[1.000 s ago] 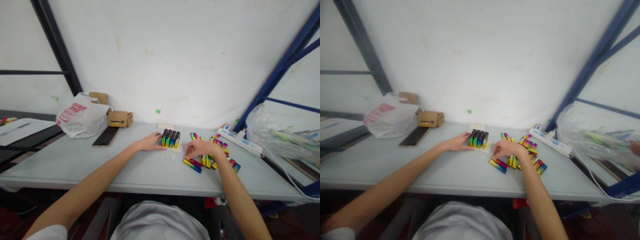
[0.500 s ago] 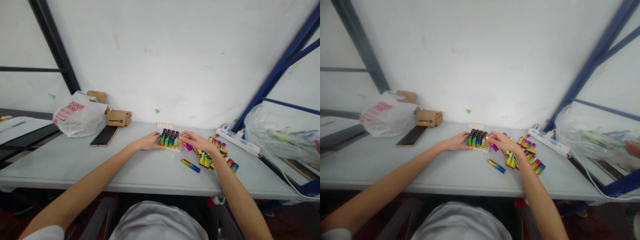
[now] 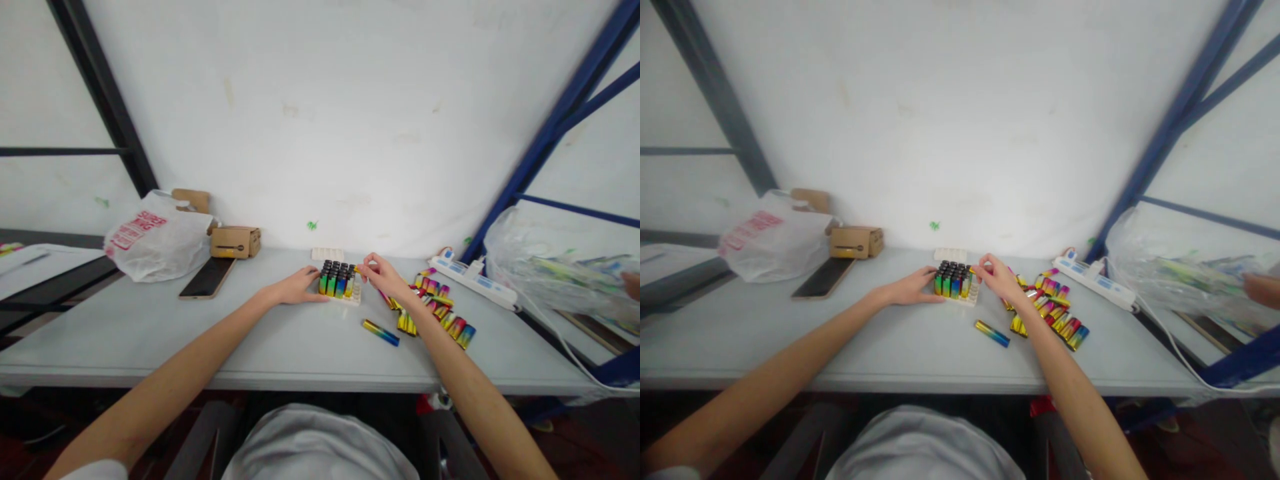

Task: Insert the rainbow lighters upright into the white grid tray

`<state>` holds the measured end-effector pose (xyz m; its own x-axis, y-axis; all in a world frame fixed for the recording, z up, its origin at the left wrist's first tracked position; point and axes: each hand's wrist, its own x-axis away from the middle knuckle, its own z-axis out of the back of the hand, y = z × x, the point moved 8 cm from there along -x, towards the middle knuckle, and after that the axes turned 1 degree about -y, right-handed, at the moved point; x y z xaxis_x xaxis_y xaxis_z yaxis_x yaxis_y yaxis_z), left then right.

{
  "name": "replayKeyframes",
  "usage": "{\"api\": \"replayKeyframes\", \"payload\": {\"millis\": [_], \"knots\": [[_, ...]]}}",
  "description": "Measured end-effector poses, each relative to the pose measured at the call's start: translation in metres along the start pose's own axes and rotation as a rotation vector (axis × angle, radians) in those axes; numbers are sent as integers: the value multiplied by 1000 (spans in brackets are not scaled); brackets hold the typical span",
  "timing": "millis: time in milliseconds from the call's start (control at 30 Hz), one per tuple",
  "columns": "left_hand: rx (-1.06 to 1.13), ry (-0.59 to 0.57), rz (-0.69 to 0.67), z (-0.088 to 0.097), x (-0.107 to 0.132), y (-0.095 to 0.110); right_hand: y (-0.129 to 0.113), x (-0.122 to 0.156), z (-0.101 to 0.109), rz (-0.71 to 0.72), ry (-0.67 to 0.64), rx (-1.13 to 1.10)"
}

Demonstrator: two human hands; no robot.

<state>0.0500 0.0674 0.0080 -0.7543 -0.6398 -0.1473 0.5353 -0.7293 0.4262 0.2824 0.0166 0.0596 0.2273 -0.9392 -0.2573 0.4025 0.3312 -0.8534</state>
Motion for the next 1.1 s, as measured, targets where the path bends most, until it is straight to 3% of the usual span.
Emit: {"api": "replayKeyframes", "payload": {"millis": [233,400,667,767,900,1100], "knots": [[-11,10,-20,0,0,0,-18,6,-8,53,-87,-242],[-29,10,-22,0,0,-1,-28,8,-10,97,-73,-224],[-37,19,-24,0,-1,-1,-26,3,-2,130,19,-21],[-36,27,-26,0,-1,-2,-30,5,-7,145,-22,-31],[-18,8,-5,-1,-1,-2,-27,7,-17,65,-86,-196],[-11,13,-16,0,-1,1,-7,5,-18,-124,-24,-265]]}}
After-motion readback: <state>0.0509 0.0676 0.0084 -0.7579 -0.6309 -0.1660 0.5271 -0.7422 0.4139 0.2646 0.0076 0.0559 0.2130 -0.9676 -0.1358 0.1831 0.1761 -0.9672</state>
